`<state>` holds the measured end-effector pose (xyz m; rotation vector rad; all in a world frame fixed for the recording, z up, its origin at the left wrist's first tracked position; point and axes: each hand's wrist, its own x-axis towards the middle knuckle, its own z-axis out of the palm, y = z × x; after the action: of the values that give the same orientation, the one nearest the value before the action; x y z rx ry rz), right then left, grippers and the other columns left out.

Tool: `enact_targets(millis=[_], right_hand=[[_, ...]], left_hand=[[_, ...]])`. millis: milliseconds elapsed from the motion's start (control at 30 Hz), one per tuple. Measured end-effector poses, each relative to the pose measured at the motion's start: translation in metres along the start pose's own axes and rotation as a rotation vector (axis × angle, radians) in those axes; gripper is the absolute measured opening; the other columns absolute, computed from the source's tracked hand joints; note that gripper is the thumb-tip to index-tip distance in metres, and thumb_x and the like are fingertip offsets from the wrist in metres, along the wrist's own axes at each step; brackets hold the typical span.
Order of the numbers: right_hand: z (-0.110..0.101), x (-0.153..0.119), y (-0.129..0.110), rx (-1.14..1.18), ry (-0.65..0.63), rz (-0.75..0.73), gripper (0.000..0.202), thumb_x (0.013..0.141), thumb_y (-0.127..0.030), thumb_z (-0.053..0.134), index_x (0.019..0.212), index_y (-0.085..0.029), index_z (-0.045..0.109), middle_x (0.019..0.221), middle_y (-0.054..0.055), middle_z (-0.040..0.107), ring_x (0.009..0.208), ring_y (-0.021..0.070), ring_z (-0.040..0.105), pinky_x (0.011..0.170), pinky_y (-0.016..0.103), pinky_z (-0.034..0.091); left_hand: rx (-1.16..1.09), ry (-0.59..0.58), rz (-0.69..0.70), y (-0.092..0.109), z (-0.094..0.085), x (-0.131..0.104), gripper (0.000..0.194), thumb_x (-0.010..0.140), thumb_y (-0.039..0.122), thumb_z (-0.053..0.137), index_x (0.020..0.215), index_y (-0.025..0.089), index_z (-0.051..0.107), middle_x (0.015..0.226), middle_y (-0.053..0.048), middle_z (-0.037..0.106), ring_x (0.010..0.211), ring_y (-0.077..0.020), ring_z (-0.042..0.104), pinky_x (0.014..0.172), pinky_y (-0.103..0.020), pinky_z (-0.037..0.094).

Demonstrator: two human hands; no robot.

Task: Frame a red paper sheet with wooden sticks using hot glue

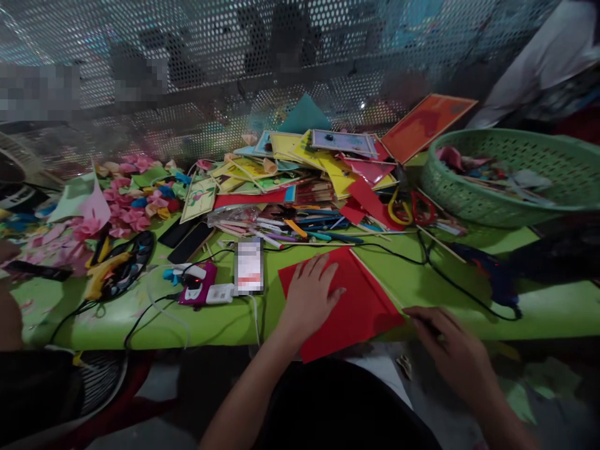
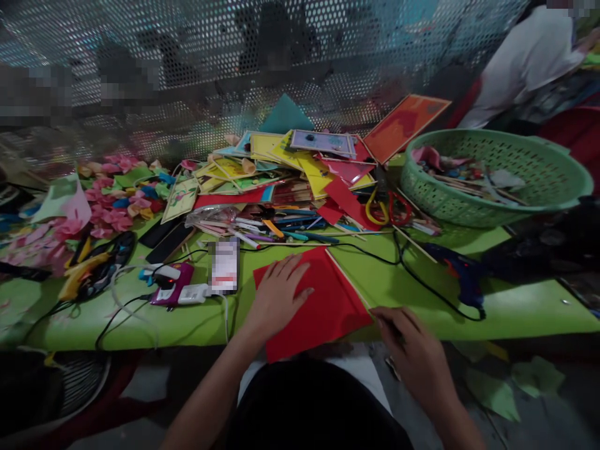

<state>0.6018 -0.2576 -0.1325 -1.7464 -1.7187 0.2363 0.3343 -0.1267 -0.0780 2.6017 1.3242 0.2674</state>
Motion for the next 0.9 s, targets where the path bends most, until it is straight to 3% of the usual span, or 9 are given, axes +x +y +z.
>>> enact_targets(millis=[167,300,433,633,900], right_hand=[[0.009,0.003,-0.003,0.009,-0.004,-0.021,0.019,0.102,-0.032,0.053,0.108,-0.026,0.071,0.095,0.003,0.074,0.080,0.0190,0.073,0.073,0.031,0.056],[0.012,0.005,-0.005,-0.001,0.005,-0.056,0.019,0.102,-0.029,0.054,0.109,-0.026,0.071,0.094,0.004,0.075,0.079,0.0204,0.073,0.072,0.033,0.057],[0.013,0.005,-0.007,-0.027,0.015,-0.104,0.018,0.102,-0.026,0.054,0.111,-0.026,0.070,0.095,0.005,0.075,0.079,0.0214,0.073,0.070,0.034,0.057],[0.014,-0.001,-0.009,-0.029,0.015,-0.105,0.018,0.102,-0.026,0.054,0.111,-0.027,0.070,0.095,0.005,0.075,0.081,0.0220,0.074,0.073,0.035,0.058],[0.013,-0.001,-0.013,-0.024,-0.001,-0.125,0.020,0.103,-0.026,0.055,0.115,-0.028,0.070,0.096,0.004,0.075,0.081,0.0209,0.073,0.074,0.034,0.057]], left_hand=[[0.031,-0.097,0.068,0.002,0.016,0.009,0.058,0.106,0.048,0.052,0.158,0.023,0.046,0.170,-0.009,0.036,0.157,-0.0299,0.033,0.127,-0.057,0.030],[0.042,-0.108,0.045,0.002,0.012,0.003,0.054,0.106,0.048,0.051,0.154,0.024,0.051,0.168,-0.008,0.041,0.154,-0.0296,0.038,0.127,-0.056,0.033],[0.069,-0.099,0.055,0.006,0.007,0.012,0.055,0.106,0.048,0.051,0.153,0.020,0.052,0.166,-0.011,0.043,0.152,-0.0304,0.042,0.124,-0.052,0.037],[0.115,-0.097,0.135,0.009,0.015,0.032,0.060,0.107,0.048,0.047,0.160,0.020,0.042,0.169,-0.009,0.040,0.146,-0.0293,0.047,0.117,-0.048,0.043],[0.166,-0.071,0.144,0.009,0.022,0.037,0.060,0.107,0.054,0.045,0.161,0.028,0.040,0.164,-0.007,0.047,0.137,-0.0310,0.051,0.109,-0.053,0.046]])
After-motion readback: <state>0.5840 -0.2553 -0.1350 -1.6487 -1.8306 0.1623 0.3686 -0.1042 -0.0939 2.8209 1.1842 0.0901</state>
